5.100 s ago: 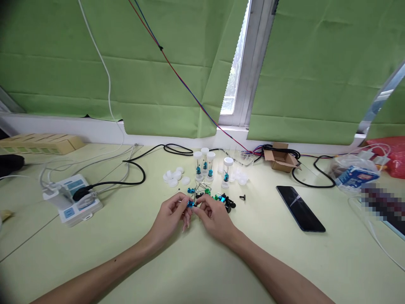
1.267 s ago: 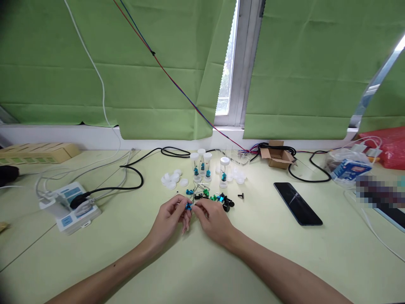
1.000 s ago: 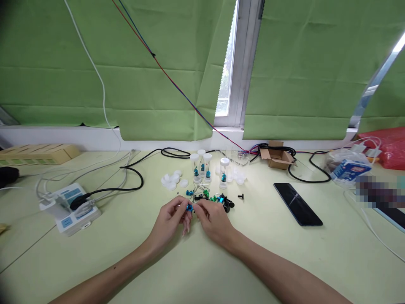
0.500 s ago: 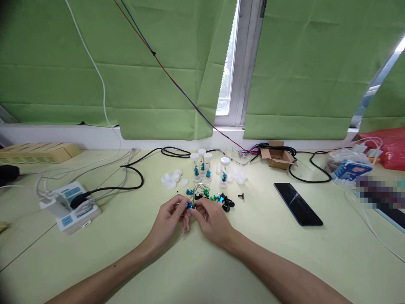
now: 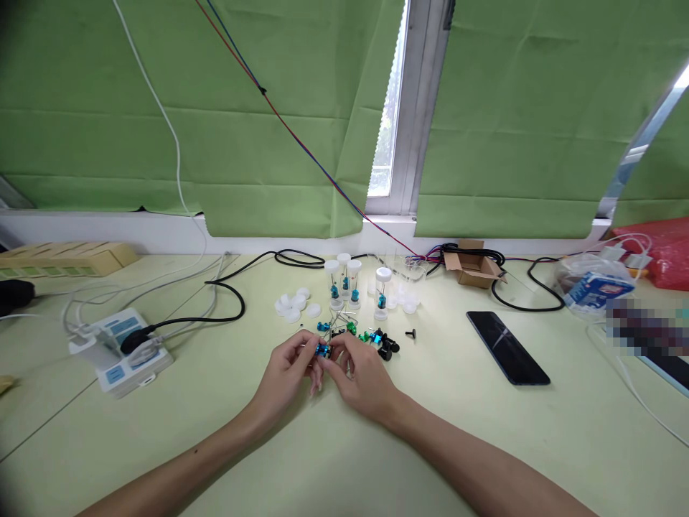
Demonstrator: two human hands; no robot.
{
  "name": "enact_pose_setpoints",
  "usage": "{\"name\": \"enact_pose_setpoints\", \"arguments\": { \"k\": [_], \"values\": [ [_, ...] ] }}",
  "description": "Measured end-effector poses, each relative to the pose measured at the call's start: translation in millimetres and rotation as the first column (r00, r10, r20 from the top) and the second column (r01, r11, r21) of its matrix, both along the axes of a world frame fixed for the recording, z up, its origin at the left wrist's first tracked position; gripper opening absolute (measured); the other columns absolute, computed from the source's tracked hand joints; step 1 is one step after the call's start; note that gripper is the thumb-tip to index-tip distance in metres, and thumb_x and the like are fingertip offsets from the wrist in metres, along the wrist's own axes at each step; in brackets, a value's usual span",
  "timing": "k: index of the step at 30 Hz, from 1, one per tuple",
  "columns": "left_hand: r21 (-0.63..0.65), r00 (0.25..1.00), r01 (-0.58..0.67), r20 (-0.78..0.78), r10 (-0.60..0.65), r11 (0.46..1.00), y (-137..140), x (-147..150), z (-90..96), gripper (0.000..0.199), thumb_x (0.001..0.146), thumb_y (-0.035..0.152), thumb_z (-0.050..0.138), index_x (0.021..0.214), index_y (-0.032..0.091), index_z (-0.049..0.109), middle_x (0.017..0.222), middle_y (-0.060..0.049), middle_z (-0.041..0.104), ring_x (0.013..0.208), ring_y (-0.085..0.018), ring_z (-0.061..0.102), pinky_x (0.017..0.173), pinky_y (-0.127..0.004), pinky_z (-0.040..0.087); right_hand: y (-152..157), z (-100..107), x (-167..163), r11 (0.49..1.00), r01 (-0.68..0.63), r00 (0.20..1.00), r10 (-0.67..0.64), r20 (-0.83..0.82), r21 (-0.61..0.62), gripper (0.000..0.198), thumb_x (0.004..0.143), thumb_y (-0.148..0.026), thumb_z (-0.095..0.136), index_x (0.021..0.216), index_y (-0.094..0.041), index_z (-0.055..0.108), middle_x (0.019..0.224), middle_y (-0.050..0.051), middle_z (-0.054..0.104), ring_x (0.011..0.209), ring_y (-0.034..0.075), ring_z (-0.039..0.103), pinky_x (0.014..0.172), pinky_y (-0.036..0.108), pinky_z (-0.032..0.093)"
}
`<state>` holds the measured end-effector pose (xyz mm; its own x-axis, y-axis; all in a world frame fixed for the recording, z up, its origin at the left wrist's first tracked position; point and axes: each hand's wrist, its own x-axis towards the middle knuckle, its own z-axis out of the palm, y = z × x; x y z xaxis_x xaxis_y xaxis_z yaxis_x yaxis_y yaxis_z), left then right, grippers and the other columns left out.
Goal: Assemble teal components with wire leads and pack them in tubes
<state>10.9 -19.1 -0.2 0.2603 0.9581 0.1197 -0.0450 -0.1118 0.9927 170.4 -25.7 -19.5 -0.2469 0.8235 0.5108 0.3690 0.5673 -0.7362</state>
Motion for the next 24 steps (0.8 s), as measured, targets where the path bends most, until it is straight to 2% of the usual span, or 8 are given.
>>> {"name": "enact_pose_setpoints", "arguments": {
  "k": [5,7,11,14,17,20,22,24],
  "values": [
    [-0.004,1.0,0.009,0.012,-0.009,1.0,0.0,0.9,-1.0,0.029,0.093,0.045,0.051,0.082,0.018,0.053,0.05,0.004,0.054,0.04,-0.011,0.05,0.041,-0.022,0.041,0.5,-1.9,0.3,1.0,-0.001,1.0,0.001,0.005,-0.004,0.01,0.093,-0.024,0.055,0.1,-0.019,0.058,0.075,0.001,0.064,0.064,0.015,0.057,0.062,0.026,0.045],
    [-0.012,1.0,0.009,0.019,-0.009,1.0,-0.2,1.3,-1.4,0.029,0.093,0.045,0.051,0.083,0.018,0.053,0.052,0.004,0.054,0.04,-0.01,0.05,0.04,-0.021,0.041,1.1,-2.0,0.2,1.0,0.0,1.0,0.0,0.018,-0.008,0.009,0.094,-0.024,0.052,0.092,-0.019,0.059,0.075,0.001,0.063,0.064,0.015,0.056,0.061,0.026,0.043],
    [-0.028,1.0,0.014,0.028,-0.013,0.999,-0.9,1.9,-1.7,0.028,0.092,0.045,0.052,0.084,0.018,0.053,0.055,0.004,0.054,0.041,-0.01,0.051,0.04,-0.021,0.041,2.9,-1.8,-0.2,1.0,0.028,0.996,-0.027,0.081,-0.006,0.032,0.099,-0.026,0.044,0.068,-0.02,0.049,0.062,-0.002,0.054,0.056,0.013,0.048,0.057,0.025,0.036],
    [-0.029,0.999,0.018,0.027,-0.017,0.999,-1.5,2.0,-0.8,0.029,0.092,0.045,0.053,0.084,0.018,0.053,0.058,0.004,0.055,0.042,-0.01,0.051,0.04,-0.021,0.041,3.7,-2.0,-0.5,0.999,0.03,0.996,-0.029,0.084,-0.012,0.038,0.1,-0.026,0.04,0.063,-0.02,0.045,0.059,-0.003,0.052,0.055,0.012,0.047,0.058,0.025,0.036],
    [-0.017,1.0,0.018,0.024,-0.018,1.0,-1.9,1.5,0.3,0.028,0.092,0.045,0.052,0.084,0.018,0.053,0.058,0.003,0.056,0.043,-0.01,0.052,0.041,-0.021,0.042,2.9,-1.4,-0.7,0.999,0.034,0.998,-0.033,0.058,-0.023,0.033,0.1,-0.027,0.041,0.07,-0.02,0.052,0.062,-0.002,0.056,0.057,0.012,0.05,0.059,0.025,0.038],
    [-0.001,1.0,0.01,0.012,-0.01,1.0,-1.2,0.5,0.0,0.028,0.093,0.044,0.051,0.084,0.018,0.054,0.054,0.003,0.055,0.042,-0.011,0.051,0.042,-0.022,0.042,0.5,0.4,-0.8,0.999,0.031,0.999,-0.031,0.014,-0.03,0.012,0.095,-0.028,0.052,0.093,-0.019,0.059,0.07,0.0,0.062,0.061,0.014,0.055,0.06,0.025,0.042],
    [0.005,1.0,0.009,0.002,-0.009,1.0,-0.5,-0.2,-0.8,0.028,0.093,0.044,0.05,0.083,0.018,0.053,0.051,0.004,0.054,0.042,-0.011,0.051,0.042,-0.022,0.042,-1.3,1.7,-1.0,0.999,0.029,1.0,-0.029,-0.001,-0.022,0.013,0.091,-0.029,0.059,0.1,-0.019,0.058,0.073,0.001,0.063,0.063,0.015,0.057,0.06,0.026,0.044],
    [0.007,1.0,0.012,-0.001,-0.012,1.0,0.0,-0.5,-1.3,0.028,0.093,0.045,0.05,0.082,0.019,0.053,0.051,0.004,0.055,0.042,-0.011,0.051,0.042,-0.022,0.042,-2.7,2.8,-1.2,1.0,0.029,1.0,-0.029,0.001,-0.009,0.014,0.09,-0.028,0.061,0.099,-0.019,0.057,0.074,0.001,0.063,0.064,0.015,0.057,0.06,0.027,0.045]
  ]
}}
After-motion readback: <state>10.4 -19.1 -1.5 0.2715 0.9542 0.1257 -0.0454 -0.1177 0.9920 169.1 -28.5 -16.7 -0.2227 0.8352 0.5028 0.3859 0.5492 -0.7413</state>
